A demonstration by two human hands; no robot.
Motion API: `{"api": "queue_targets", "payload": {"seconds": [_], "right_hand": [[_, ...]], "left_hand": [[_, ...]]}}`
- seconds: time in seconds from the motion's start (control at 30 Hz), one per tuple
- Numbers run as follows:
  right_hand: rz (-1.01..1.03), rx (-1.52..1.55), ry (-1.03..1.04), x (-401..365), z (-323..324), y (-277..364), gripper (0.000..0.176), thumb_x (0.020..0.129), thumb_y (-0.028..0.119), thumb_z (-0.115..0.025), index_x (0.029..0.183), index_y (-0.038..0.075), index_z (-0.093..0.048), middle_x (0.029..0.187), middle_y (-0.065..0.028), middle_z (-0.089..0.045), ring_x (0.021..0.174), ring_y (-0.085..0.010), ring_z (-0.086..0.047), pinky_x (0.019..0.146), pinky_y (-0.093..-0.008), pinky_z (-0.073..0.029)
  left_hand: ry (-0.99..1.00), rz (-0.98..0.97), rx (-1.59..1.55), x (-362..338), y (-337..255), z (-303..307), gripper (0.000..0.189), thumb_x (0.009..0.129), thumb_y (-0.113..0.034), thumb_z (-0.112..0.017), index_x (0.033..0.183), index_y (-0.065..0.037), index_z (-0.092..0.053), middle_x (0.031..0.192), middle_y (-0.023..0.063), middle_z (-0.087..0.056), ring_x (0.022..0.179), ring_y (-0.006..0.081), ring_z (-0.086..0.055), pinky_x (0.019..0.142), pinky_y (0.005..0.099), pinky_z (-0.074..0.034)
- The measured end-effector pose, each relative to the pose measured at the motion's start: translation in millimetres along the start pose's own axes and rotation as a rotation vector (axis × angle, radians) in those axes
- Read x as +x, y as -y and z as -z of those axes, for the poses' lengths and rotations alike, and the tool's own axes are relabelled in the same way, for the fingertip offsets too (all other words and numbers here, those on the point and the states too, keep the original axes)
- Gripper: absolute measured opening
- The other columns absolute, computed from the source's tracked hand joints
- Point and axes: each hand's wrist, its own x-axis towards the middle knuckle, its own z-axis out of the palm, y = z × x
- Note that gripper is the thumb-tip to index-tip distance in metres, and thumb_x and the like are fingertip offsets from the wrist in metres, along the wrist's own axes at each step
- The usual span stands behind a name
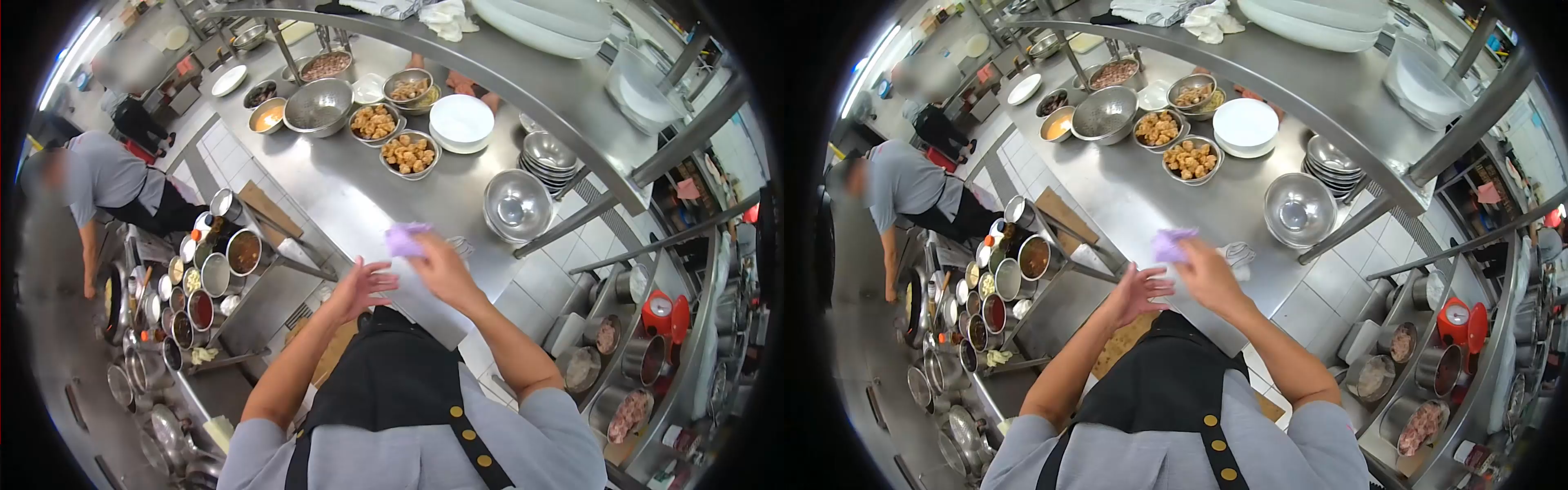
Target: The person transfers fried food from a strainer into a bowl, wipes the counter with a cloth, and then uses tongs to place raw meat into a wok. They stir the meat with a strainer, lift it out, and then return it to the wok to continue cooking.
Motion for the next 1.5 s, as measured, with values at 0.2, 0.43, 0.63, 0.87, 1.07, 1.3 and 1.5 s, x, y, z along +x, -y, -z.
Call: {"api": "queue_targets", "payload": {"seconds": [0.2,0.43,0.63,0.87,1.07,1.3,1.5], "right_hand": [[0.499,0.022,-0.505,54.4,-5.1,32.8,0.032,0.09,0.02,-0.059,0.117,0.004,-0.06,0.11,-0.0161,-0.059,0.105,-0.037,-0.054,0.092,-0.0446,-0.042],[0.03,-0.413,-0.908,156.3,-1.8,-29.7,0.025,0.091,0.016,-0.053,0.112,0.005,-0.059,0.11,-0.0181,-0.06,0.103,-0.0345,-0.054,0.09,-0.0442,-0.042],[-0.037,-0.58,0.316,111.2,-48.1,-81.4,0.041,0.089,0.031,-0.052,0.123,0.01,-0.057,0.123,-0.017,-0.057,0.117,-0.0342,-0.051,0.099,-0.0447,-0.041],[-0.272,1.405,-0.154,109.1,-81.9,-10.0,0.081,0.09,0.07,-0.033,0.145,0.011,-0.028,0.145,-0.015,-0.038,0.127,-0.0338,-0.045,0.103,-0.0531,-0.039],[-0.117,1.444,0.029,113.3,-82.2,-7.2,0.076,0.094,0.064,-0.033,0.142,0.005,-0.033,0.139,-0.0158,-0.046,0.125,-0.0316,-0.047,0.108,-0.045,-0.036],[-0.13,1.546,-0.454,142.9,-171.6,32.3,0.046,0.101,0.042,-0.036,0.127,0.007,-0.049,0.12,-0.0076,-0.06,0.113,-0.024,-0.056,0.097,-0.0372,-0.047],[0.011,0.521,-0.595,130.8,-84.4,17.1,0.033,0.097,0.027,-0.048,0.122,0.007,-0.055,0.12,-0.0131,-0.061,0.117,-0.0261,-0.055,0.096,-0.0396,-0.045]], "left_hand": [[0.217,-0.21,-0.189,66.4,-34.5,-93.9,0.066,0.097,-0.058,-0.033,0.137,-0.005,-0.041,0.128,0.0123,-0.054,0.118,0.0266,-0.053,0.102,0.0444,-0.042],[-0.196,-1.261,0.719,38.6,-62.9,-160.3,0.038,0.095,-0.02,-0.046,0.127,0.0,-0.051,0.128,0.0144,-0.055,0.119,0.0268,-0.052,0.105,0.0424,-0.035],[-0.009,-0.835,1.2,80.8,-135.8,-15.7,0.026,0.09,-0.017,-0.047,0.103,-0.001,-0.064,0.099,0.0117,-0.069,0.091,0.0231,-0.066,0.083,0.0375,-0.052],[-0.104,-0.661,1.093,67.0,-112.2,0.2,0.045,0.097,-0.035,-0.044,0.116,0.003,-0.058,0.106,0.0123,-0.067,0.104,0.0207,-0.061,0.091,0.0355,-0.047],[0.533,-0.236,0.499,23.1,-141.3,-19.3,0.052,0.101,-0.043,-0.036,0.126,0.0,-0.05,0.112,0.0168,-0.061,0.098,0.0258,-0.062,0.087,0.0397,-0.05],[-0.116,-0.9,0.139,31.8,-191.6,-51.7,0.031,0.095,-0.027,-0.051,0.109,-0.003,-0.063,0.118,0.019,-0.059,0.104,0.0329,-0.061,0.09,0.0434,-0.049],[-0.41,-1.246,1.631,8.2,-138.7,12.9,0.027,0.086,-0.013,-0.056,0.11,-0.004,-0.063,0.132,0.019,-0.05,0.126,0.0323,-0.045,0.103,0.0428,-0.038]]}}
